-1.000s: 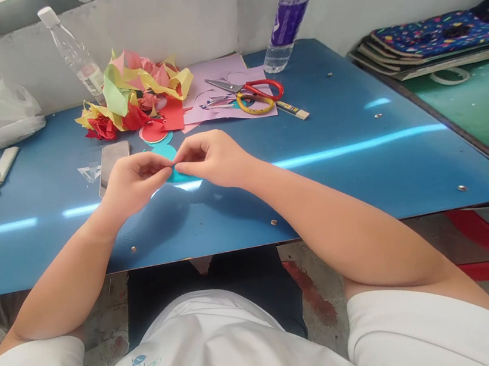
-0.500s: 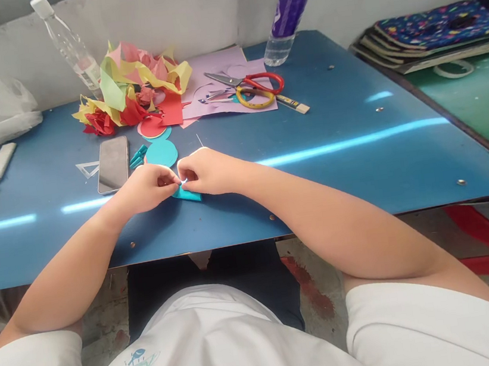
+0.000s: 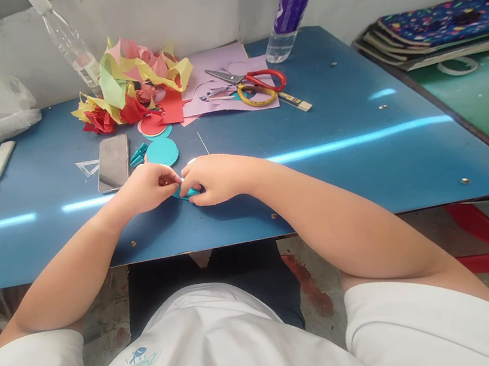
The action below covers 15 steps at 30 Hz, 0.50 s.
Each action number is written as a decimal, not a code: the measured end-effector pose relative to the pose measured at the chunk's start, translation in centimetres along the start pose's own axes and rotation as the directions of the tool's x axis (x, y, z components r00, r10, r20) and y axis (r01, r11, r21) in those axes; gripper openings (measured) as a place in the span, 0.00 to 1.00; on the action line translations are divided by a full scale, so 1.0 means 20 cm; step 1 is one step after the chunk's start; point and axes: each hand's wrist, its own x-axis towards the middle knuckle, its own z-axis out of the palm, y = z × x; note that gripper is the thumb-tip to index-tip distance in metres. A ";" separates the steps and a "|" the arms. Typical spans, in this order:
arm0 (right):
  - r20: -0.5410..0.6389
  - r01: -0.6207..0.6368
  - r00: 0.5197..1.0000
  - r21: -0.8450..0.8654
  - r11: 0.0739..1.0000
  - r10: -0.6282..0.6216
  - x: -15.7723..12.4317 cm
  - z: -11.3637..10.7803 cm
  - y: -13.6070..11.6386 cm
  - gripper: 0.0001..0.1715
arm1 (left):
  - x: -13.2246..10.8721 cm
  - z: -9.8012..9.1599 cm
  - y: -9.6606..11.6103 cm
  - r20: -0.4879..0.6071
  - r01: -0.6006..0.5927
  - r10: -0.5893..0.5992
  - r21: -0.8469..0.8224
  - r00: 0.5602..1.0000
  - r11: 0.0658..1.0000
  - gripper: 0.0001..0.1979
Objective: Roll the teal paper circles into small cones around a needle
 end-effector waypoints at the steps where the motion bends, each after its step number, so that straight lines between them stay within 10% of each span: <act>1: 0.003 0.002 1.000 -0.017 1.000 -0.002 0.00 0.00 -0.01 0.21 | 0.00 0.00 0.00 -0.004 -0.006 0.006 0.003 1.000 1.000 0.08; 15: 0.034 0.024 0.999 -0.195 0.980 -0.017 -0.03 0.00 -0.09 0.18 | -0.01 0.01 0.00 -0.006 -0.040 0.040 0.022 0.999 0.999 0.09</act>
